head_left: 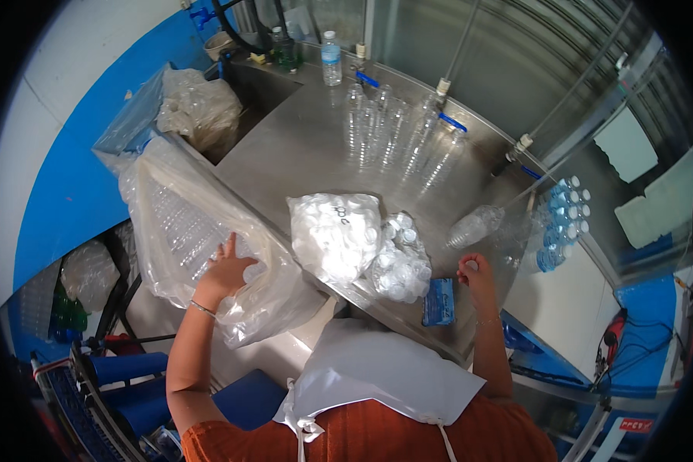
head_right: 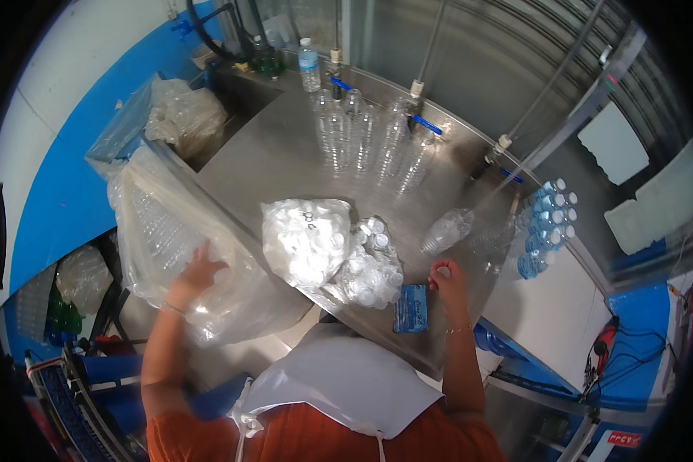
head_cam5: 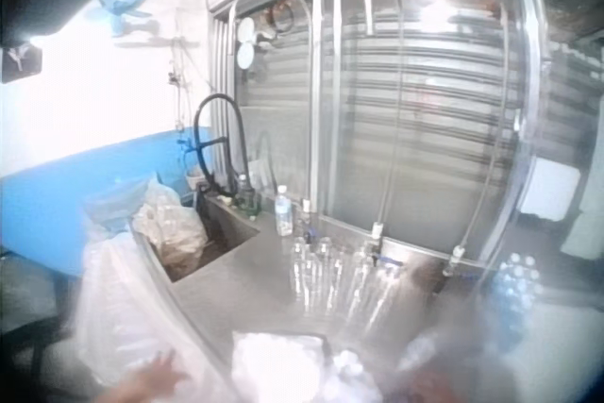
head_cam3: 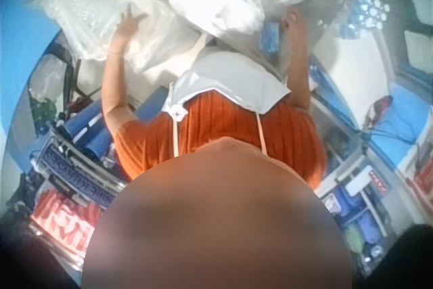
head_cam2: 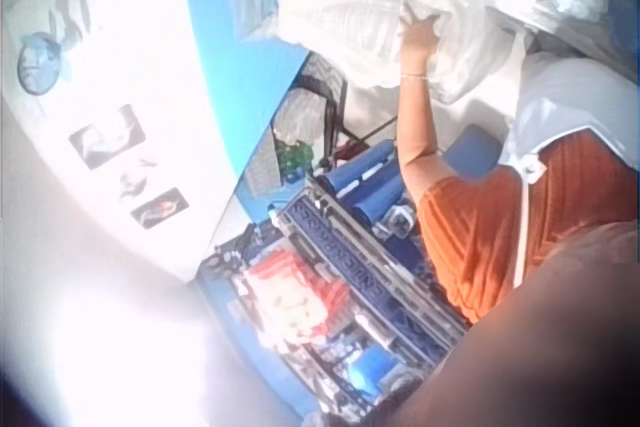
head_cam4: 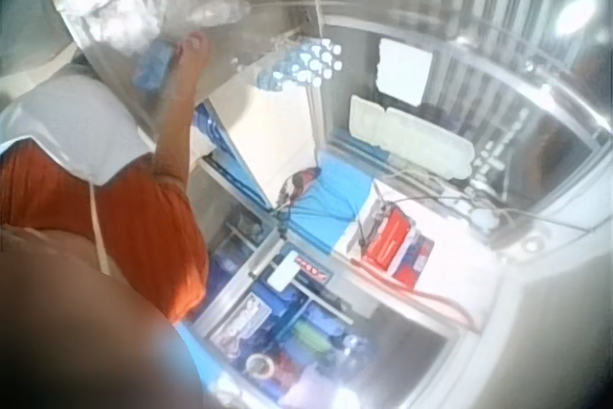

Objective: The person repeatedly picks empty plastic bottles, applies blue labels to their sides, and places them on the counter. They also handle bottle caps and a bag of empty bottles, arranging labeled bottles in a row.

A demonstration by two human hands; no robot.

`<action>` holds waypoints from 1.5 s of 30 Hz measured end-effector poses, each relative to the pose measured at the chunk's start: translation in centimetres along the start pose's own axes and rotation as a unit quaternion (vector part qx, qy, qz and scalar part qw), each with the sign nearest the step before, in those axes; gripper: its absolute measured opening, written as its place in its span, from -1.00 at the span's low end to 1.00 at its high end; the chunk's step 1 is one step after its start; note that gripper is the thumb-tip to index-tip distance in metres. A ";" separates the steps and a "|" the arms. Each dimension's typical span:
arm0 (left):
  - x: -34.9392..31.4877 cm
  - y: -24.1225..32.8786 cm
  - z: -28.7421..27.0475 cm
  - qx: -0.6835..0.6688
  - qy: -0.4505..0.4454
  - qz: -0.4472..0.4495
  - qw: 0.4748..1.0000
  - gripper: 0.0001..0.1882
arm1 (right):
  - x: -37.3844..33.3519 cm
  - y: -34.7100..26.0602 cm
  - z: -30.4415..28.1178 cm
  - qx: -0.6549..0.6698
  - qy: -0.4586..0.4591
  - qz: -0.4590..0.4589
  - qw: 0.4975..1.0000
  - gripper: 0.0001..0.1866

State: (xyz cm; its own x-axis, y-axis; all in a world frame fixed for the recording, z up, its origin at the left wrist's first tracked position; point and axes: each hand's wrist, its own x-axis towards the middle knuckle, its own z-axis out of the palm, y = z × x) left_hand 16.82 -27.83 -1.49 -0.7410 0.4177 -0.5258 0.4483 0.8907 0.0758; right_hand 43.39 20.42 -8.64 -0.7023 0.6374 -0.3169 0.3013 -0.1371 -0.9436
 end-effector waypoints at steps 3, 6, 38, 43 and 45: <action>0.3 -0.7 0.0 -0.105 -0.014 0.055 0.993 -0.39 | -0.1 0.2 -0.7 0.032 0.027 0.010 0.999 -0.80; -0.2 -2.3 -1.1 -0.141 0.035 0.066 0.987 -0.45 | -0.2 0.3 -1.1 0.046 0.042 0.010 0.998 -0.78; 21.5 32.0 -3.3 -0.423 0.464 0.332 0.704 -0.61 | 11.4 -6.1 12.6 -0.219 0.173 -0.128 0.952 -0.24; 22.8 33.2 -3.9 -0.386 0.478 0.336 0.714 -0.70 | 15.0 -5.0 13.2 -0.264 0.280 -0.201 0.901 -0.18; 23.0 33.3 -4.0 -0.373 0.473 0.339 0.722 -0.72 | 15.9 -4.8 13.2 -0.249 0.272 -0.157 0.916 -0.17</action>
State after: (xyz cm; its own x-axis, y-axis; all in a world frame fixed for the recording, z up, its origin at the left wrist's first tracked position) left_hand 12.68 12.13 -7.69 -0.6451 0.4245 0.6353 0.7366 0.1246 0.6648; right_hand 22.26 21.14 -10.40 -0.4199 0.8884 0.1857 0.4908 0.3944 -0.7769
